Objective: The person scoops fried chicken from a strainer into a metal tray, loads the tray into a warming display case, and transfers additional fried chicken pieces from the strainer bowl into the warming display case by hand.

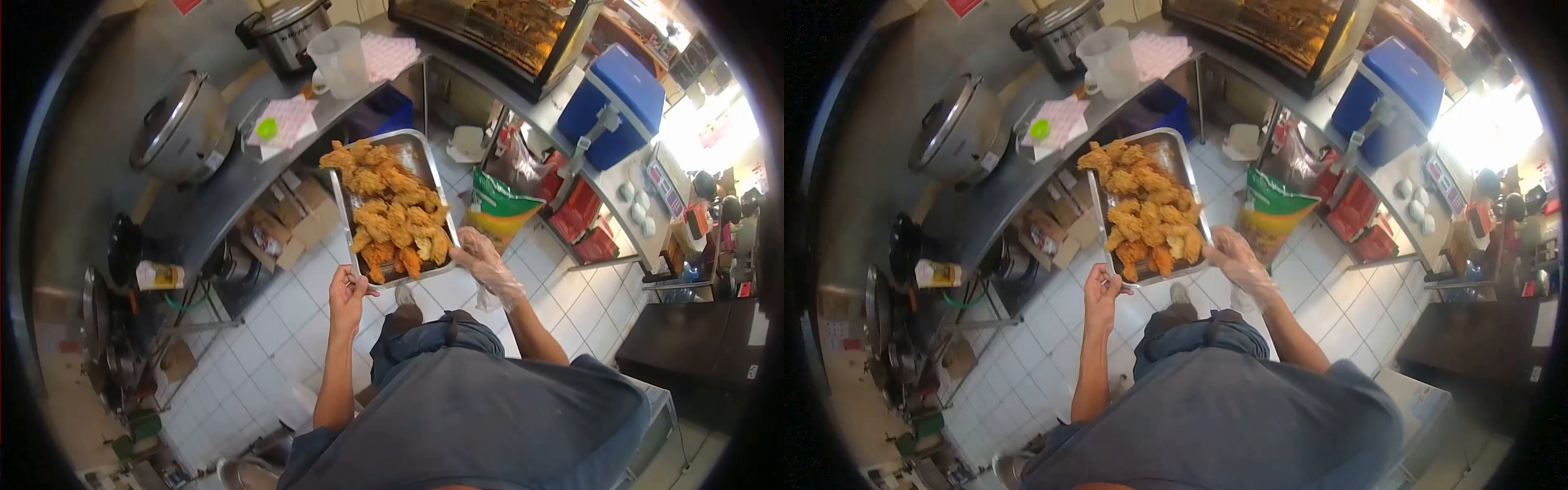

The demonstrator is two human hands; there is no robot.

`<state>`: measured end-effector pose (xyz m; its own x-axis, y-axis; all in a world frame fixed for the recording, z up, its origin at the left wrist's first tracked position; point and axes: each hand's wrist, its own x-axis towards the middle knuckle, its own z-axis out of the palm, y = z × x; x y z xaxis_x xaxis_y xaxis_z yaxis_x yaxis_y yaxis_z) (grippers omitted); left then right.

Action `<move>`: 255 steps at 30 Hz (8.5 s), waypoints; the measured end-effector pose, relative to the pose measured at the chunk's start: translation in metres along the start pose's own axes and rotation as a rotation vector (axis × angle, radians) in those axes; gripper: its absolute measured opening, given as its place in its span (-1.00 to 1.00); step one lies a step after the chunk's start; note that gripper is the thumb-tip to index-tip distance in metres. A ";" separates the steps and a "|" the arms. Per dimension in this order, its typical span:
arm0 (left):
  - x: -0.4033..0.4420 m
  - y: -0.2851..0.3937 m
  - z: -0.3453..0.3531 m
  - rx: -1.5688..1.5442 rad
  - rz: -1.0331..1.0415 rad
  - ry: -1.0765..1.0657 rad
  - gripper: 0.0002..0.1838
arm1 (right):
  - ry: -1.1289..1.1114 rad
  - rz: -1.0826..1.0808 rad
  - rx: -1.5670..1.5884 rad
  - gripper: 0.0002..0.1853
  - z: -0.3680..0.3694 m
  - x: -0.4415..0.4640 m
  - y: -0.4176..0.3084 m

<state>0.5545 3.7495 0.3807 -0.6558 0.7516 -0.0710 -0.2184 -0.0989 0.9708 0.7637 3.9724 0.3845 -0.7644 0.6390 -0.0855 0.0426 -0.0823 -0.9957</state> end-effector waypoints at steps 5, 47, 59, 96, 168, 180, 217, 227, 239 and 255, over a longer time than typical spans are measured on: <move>0.165 0.051 0.000 0.036 -0.032 -0.174 -0.92 | 0.181 0.031 0.070 -0.72 0.000 0.108 -0.031; 0.943 0.184 0.463 -0.074 -0.236 -0.848 -0.89 | 0.926 -0.066 0.357 -0.64 -0.405 0.643 -0.286; 1.030 0.150 0.531 -0.280 -0.204 -0.555 -0.84 | 0.933 -0.220 0.366 -0.68 -0.499 0.762 -0.321; 1.031 0.131 0.617 -0.339 -0.096 -0.253 -0.66 | 1.176 -0.297 -1.742 -0.70 -0.526 0.714 -0.275; 0.898 0.228 0.273 0.298 0.688 0.224 -0.50 | 0.891 0.232 -0.420 0.30 -0.317 0.961 -0.122; 0.899 0.215 0.310 0.139 0.530 -0.031 -0.56 | 0.582 0.315 -0.463 0.32 -0.347 0.929 -0.122; 0.274 0.072 0.245 -0.124 0.341 -2.565 -0.73 | 3.257 -0.758 0.933 0.04 0.416 0.250 0.093; 0.083 0.073 0.158 0.027 0.422 -2.932 -0.71 | 3.222 -0.629 0.898 0.09 0.484 0.067 0.053; -0.229 0.013 0.144 -0.138 0.459 -2.999 -0.83 | 3.422 -1.006 1.536 0.01 0.514 -0.111 0.126; -0.733 0.057 0.012 -0.985 0.969 -3.263 -0.62 | 4.190 -1.407 0.904 -0.14 0.667 -0.447 0.136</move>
<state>1.0315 3.2012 0.4912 0.0563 -0.9483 0.3124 -0.8181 0.1356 0.5589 0.6824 3.1658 0.3110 -0.3989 -0.7789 -0.4839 0.4485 0.2945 -0.8439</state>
